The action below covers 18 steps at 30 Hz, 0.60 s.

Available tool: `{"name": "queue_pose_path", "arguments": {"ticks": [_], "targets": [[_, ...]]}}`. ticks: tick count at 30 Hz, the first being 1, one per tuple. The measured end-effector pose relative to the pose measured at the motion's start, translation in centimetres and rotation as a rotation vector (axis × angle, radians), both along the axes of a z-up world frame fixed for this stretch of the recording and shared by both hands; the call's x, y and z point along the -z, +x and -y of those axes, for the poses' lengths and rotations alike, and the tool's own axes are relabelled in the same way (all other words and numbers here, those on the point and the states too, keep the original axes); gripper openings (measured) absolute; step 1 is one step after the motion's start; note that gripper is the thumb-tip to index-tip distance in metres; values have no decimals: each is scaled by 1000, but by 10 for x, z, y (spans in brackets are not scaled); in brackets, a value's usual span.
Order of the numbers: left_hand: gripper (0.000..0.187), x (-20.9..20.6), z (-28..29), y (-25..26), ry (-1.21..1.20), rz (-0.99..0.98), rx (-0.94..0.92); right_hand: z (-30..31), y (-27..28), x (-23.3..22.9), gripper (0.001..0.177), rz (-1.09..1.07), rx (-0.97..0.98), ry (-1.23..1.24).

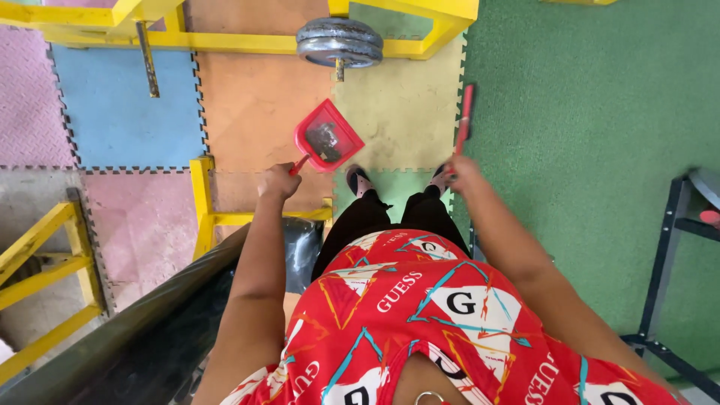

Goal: Sweeping the floor of a gym using a handheld broom and dustpan.

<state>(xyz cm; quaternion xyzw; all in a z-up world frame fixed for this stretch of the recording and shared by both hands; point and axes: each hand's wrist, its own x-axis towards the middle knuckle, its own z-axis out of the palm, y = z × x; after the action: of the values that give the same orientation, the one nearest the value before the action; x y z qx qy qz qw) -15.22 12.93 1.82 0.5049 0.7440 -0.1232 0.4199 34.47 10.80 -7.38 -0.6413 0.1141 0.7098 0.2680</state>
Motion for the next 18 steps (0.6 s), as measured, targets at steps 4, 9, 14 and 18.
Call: {"name": "queue_pose_path", "arguments": {"ticks": [4, 9, 14, 18], "targets": [[43, 0, -4, 3, -18, -5, -1, 34, -91, 15, 15, -61, -187, -54], [46, 4, -11, -8, -15, -29, -1, 3, -102, -10, 9, -369, -264, -59], [49, 0, -16, -40, 27, -30, -65, -20, -6, -69, 8, -519, -117, -15], [52, 3, -32, -56, 35, -54, -47, -28, 70, -92, 8, -408, -9, 79]]}}
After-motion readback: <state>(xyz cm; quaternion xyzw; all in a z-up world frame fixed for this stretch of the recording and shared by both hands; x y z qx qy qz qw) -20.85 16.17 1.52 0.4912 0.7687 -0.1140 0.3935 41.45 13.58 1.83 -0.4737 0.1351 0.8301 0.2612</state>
